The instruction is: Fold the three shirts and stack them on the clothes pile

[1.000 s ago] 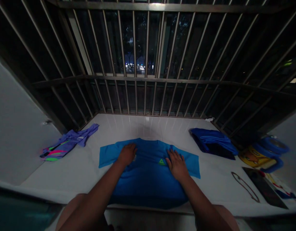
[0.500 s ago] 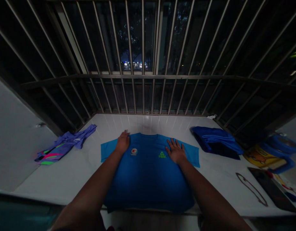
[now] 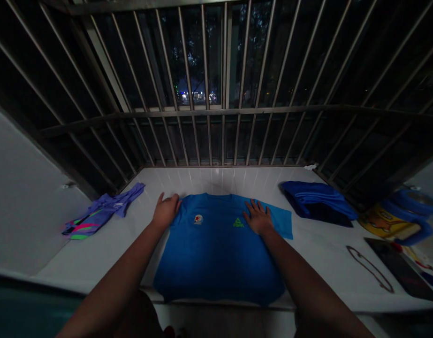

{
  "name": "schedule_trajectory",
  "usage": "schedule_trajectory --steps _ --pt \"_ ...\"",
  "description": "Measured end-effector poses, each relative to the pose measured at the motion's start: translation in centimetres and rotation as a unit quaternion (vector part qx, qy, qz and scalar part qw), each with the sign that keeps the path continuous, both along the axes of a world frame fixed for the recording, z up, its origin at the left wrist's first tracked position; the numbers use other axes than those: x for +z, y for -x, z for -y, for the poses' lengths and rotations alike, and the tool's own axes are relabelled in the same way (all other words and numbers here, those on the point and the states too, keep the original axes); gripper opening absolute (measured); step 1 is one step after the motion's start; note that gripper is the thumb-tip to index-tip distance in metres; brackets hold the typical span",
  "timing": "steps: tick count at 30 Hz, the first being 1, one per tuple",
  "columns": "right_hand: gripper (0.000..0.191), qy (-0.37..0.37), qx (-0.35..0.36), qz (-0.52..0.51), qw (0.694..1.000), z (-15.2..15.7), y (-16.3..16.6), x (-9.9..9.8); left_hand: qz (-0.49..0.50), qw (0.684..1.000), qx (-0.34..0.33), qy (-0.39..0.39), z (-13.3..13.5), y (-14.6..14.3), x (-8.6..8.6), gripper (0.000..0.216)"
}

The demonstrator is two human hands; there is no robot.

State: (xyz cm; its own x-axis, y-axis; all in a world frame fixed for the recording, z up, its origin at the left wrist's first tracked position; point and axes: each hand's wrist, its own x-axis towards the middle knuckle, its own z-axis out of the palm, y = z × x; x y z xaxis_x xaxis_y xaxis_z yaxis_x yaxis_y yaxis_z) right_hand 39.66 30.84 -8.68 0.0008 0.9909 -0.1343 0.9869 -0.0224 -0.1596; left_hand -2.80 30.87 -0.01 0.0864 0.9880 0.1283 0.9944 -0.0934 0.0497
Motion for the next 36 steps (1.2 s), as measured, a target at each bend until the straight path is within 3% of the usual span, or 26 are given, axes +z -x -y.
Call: schedule_trajectory --steps 3,5,9,13,18,24,27,31,34,36 --pt "0.073 0.0 0.001 0.001 1.0 0.1 0.0 0.1 0.047 0.975 -0.215 -0.028 4.7 -2.4 0.2 0.038" --pt "0.073 -0.002 0.001 0.002 1.0 0.1 0.0 0.0 0.091 0.956 -0.279 -0.031 8.0 -2.6 -0.9 0.052" --pt "0.073 -0.002 0.002 0.003 1.0 0.0 -0.1 -0.1 0.151 0.969 -0.198 -0.005 11.2 0.9 -5.0 0.073" --pt "0.073 0.0 0.002 0.007 1.0 0.0 -0.1 -0.1 0.246 0.957 -0.152 0.032 9.7 5.6 -7.7 0.06" --pt "0.073 0.003 0.0 0.019 1.0 0.0 0.0 0.1 0.342 0.919 -0.183 0.075 7.5 8.2 -7.9 0.071" --pt "0.073 0.006 0.0 0.032 0.999 0.2 0.2 0.2 0.331 0.938 -0.104 0.001 6.5 7.6 -9.6 0.046" --pt "0.072 0.008 -0.002 0.035 0.999 0.1 0.3 0.4 0.329 0.937 -0.114 -0.016 6.3 6.7 -10.0 0.032" --pt "0.069 0.007 -0.006 0.036 0.999 -0.1 0.6 1.8 0.338 0.933 -0.119 -0.021 6.3 6.4 -10.0 0.03" --pt "0.064 -0.048 0.011 0.026 0.998 0.8 2.8 3.4 0.335 0.935 -0.112 -0.018 6.3 6.7 -10.5 0.032" --pt "0.058 -0.089 0.059 0.003 0.994 2.5 5.8 4.0 0.342 0.934 -0.103 -0.013 6.3 6.8 -10.9 0.034"
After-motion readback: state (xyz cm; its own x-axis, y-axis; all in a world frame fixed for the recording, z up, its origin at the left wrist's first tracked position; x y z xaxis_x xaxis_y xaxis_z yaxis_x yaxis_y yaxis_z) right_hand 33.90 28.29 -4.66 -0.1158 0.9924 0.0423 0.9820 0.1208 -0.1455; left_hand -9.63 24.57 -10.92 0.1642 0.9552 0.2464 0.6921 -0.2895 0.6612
